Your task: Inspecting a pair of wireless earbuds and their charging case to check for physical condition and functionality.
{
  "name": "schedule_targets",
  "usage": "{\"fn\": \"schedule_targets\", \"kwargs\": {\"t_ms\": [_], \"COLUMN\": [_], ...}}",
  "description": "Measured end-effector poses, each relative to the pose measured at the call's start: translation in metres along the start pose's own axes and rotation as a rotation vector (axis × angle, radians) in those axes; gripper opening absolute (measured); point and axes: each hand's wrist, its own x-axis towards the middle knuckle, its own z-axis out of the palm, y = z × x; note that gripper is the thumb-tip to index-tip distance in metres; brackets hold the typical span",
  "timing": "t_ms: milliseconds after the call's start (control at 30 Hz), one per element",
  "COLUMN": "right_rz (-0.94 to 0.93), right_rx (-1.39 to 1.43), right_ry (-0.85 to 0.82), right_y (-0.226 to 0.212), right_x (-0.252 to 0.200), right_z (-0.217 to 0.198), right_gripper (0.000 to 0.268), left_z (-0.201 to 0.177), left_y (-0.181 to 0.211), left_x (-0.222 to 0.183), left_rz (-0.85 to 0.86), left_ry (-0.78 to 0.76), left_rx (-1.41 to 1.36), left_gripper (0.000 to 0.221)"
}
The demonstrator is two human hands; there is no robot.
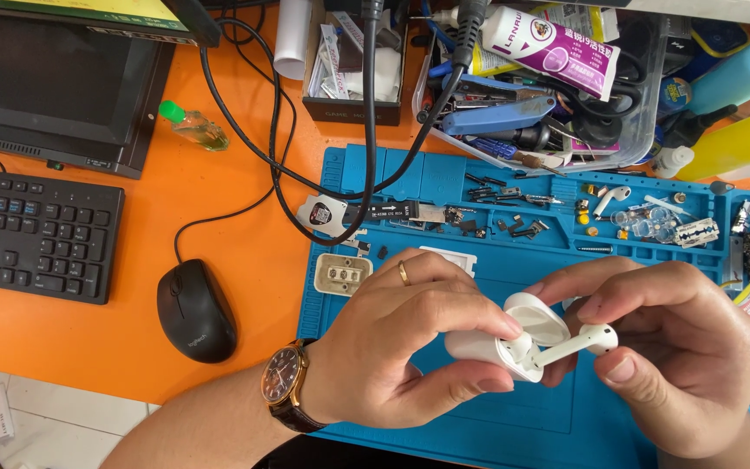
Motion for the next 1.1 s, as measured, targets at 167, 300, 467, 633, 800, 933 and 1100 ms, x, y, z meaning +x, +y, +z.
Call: {"fn": "schedule_targets", "kwargs": {"t_ms": [167,300,467,633,800,933,1100], "right_rz": [-0.05,-0.269,-0.418,-0.271,-0.324,-0.359,-0.377], "right_rx": [-0.06,-0.379,-0.551,-0.563,-0.563,-0.563,-0.547], "right_ry": [0.016,-0.021,-0.088,-0.098,-0.085,-0.102,-0.039], "right_y": [-0.004,-0.013,-0.019,-0.027,-0.024,-0.025,-0.019], "right_x": [0.004,0.013,0.018,0.014,0.015,0.016,0.012], "right_z": [0.004,0.004,-0.001,-0.009,-0.008,-0.008,-0.004], "right_gripper": [0.029,0.031,0.031,0.027,0.025,0.022,0.022], "left_z": [0.002,0.003,0.008,0.01,0.012,0.012,0.012], "left_y": [-0.003,-0.005,-0.01,-0.015,-0.016,-0.016,-0.019], "left_x": [-0.001,-0.002,-0.005,-0.009,-0.009,-0.008,-0.01], "left_rz": [-0.001,-0.012,-0.02,-0.012,-0.006,-0.007,-0.016], "left_ry": [0.009,0.001,0.009,-0.013,-0.029,-0.038,-0.042], "left_rx": [0.014,0.022,0.006,0.018,0.003,-0.011,0.01], "left_gripper": [0.031,0.031,0.038,0.05,0.054,0.058,0.057]}}
